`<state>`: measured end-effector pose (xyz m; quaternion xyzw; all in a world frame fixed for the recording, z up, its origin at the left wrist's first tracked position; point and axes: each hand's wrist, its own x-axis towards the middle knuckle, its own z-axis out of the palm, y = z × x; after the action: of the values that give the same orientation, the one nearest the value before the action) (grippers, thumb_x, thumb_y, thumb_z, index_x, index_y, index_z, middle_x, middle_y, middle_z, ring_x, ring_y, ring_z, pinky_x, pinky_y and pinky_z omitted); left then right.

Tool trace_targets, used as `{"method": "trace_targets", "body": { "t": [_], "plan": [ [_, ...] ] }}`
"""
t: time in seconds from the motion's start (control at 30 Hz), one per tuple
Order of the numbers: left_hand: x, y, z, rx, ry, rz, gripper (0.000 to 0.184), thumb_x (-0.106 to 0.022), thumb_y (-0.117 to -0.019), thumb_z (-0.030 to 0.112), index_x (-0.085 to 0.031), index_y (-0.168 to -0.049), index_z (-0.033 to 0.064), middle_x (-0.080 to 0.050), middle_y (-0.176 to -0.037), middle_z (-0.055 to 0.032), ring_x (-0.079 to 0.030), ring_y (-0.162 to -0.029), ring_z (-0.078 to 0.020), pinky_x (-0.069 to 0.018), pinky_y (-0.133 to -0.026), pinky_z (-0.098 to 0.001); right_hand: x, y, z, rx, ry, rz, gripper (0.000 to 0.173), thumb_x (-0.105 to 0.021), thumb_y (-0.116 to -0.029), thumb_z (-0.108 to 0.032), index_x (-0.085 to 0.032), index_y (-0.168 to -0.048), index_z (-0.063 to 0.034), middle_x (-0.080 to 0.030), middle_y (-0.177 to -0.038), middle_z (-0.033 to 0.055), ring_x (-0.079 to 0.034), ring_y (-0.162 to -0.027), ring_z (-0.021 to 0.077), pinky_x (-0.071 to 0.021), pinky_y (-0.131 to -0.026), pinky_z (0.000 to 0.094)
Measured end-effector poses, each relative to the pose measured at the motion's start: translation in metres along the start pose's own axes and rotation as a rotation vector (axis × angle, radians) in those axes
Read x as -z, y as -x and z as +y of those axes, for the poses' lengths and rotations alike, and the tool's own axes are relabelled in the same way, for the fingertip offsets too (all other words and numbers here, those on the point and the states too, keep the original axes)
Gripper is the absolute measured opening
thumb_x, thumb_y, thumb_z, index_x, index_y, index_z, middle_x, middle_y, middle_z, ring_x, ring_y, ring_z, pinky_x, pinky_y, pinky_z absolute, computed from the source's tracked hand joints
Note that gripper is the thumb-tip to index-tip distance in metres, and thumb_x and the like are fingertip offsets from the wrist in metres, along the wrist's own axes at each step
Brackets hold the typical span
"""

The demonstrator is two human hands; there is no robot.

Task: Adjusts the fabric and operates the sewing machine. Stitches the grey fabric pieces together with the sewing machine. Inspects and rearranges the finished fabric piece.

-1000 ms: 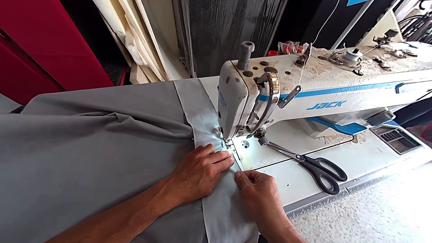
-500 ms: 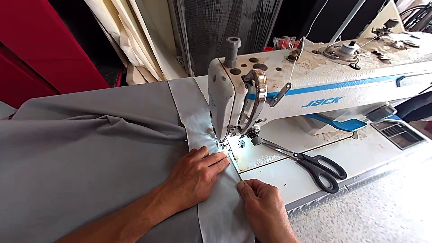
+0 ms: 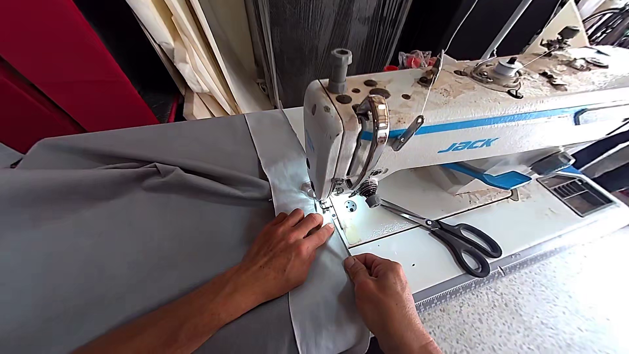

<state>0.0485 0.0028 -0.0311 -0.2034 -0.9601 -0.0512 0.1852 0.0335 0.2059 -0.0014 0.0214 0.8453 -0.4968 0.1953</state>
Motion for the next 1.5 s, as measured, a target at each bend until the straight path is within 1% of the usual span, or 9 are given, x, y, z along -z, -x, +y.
{"method": "trace_targets", "body": {
  "t": [0.07,0.27,0.5,0.73,0.87,1.13,1.2,1.4,1.5],
  "plan": [
    [0.000,0.000,-0.001,0.000,-0.003,-0.008,0.046,-0.045,-0.0942,0.018,-0.072,-0.130,0.0237,-0.068,-0.120,-0.0011,-0.062,-0.094,-0.0204,-0.0503,-0.073,-0.0352,-0.001,-0.002,-0.001,-0.015,0.005,-0.011,0.024,-0.061,-0.1002,-0.021,-0.072,-0.080,-0.0149,-0.059,-0.062,-0.0064,-0.056,-0.056,0.0046,-0.0439,-0.053,0.0271],
    [0.000,-0.004,-0.002,-0.004,-0.013,-0.011,0.045,-0.044,-0.0951,0.018,-0.073,-0.129,0.0237,-0.069,-0.117,-0.0008,-0.062,-0.095,-0.0207,-0.0498,-0.073,-0.0355,0.000,-0.005,-0.006,-0.041,0.040,-0.018,0.026,-0.061,-0.1007,-0.022,-0.072,-0.079,-0.0145,-0.059,-0.063,-0.0055,-0.056,-0.058,0.0058,-0.0439,-0.055,0.0286],
    [-0.001,-0.005,-0.008,-0.018,-0.040,-0.002,0.044,-0.043,-0.0963,0.019,-0.072,-0.130,0.0232,-0.069,-0.119,-0.0017,-0.063,-0.099,-0.0219,-0.0507,-0.076,-0.0372,-0.001,-0.012,-0.014,-0.062,0.085,-0.027,0.027,-0.061,-0.1014,-0.023,-0.071,-0.078,-0.0136,-0.057,-0.064,-0.0048,-0.055,-0.060,0.0071,-0.0432,-0.057,0.0299],
    [-0.001,-0.007,-0.017,-0.067,-0.043,0.009,0.045,-0.044,-0.0954,0.020,-0.072,-0.129,0.0311,-0.069,-0.118,-0.0019,-0.064,-0.098,-0.0228,-0.0507,-0.074,-0.0392,-0.005,-0.020,-0.022,-0.073,0.102,-0.014,0.026,-0.061,-0.1017,-0.024,-0.074,-0.083,-0.0127,-0.061,-0.067,-0.0030,-0.058,-0.064,0.0089,-0.0454,-0.060,0.0320],
    [-0.003,-0.007,-0.022,-0.083,-0.032,0.016,0.044,-0.046,-0.0958,0.020,-0.072,-0.129,0.0316,-0.069,-0.117,-0.0021,-0.064,-0.098,-0.0235,-0.0515,-0.075,-0.0410,-0.006,-0.024,-0.027,-0.091,0.123,-0.025,0.026,-0.060,-0.1023,-0.024,-0.074,-0.083,-0.0125,-0.061,-0.069,-0.0025,-0.059,-0.066,0.0095,-0.0458,-0.062,0.0328],
    [-0.007,-0.010,-0.033,-0.113,-0.036,0.047,0.042,-0.047,-0.0965,0.018,-0.073,-0.127,0.0304,-0.069,-0.110,-0.0009,-0.065,-0.098,-0.0227,-0.0518,-0.074,-0.0401,-0.012,-0.032,-0.036,-0.119,0.144,-0.014,0.027,-0.060,-0.1016,-0.024,-0.072,-0.081,-0.0113,-0.061,-0.071,0.0001,-0.059,-0.069,0.0129,-0.0461,-0.064,0.0361],
    [-0.007,-0.010,-0.035,-0.120,-0.044,0.048,0.041,-0.048,-0.0969,0.018,-0.073,-0.126,0.0301,-0.069,-0.110,-0.0006,-0.065,-0.100,-0.0222,-0.0526,-0.076,-0.0398,-0.013,-0.033,-0.039,-0.121,0.149,-0.010,0.027,-0.059,-0.1020,-0.024,-0.072,-0.081,-0.0111,-0.061,-0.071,0.0003,-0.059,-0.070,0.0131,-0.0462,-0.064,0.0362],
    [-0.007,-0.011,-0.039,-0.186,-0.022,0.081,0.037,-0.050,-0.0972,0.013,-0.075,-0.121,0.0246,-0.070,-0.106,-0.0006,-0.066,-0.095,-0.0204,-0.0532,-0.074,-0.0374,-0.016,-0.040,-0.044,-0.120,0.179,0.007,0.030,-0.060,-0.1006,-0.023,-0.069,-0.075,-0.0114,-0.058,-0.067,0.0000,-0.057,-0.065,0.0129,-0.0444,-0.061,0.0357],
    [-0.007,-0.012,-0.042,-0.221,-0.015,0.107,0.035,-0.051,-0.0957,0.011,-0.077,-0.116,0.0221,-0.071,-0.104,-0.0004,-0.067,-0.094,-0.0200,-0.0542,-0.074,-0.0367,-0.017,-0.045,-0.052,-0.131,0.234,-0.008,0.028,-0.061,-0.1003,-0.024,-0.069,-0.078,-0.0100,-0.062,-0.074,0.0034,-0.060,-0.073,0.0164,-0.0470,-0.067,0.0389]
  ]
}}
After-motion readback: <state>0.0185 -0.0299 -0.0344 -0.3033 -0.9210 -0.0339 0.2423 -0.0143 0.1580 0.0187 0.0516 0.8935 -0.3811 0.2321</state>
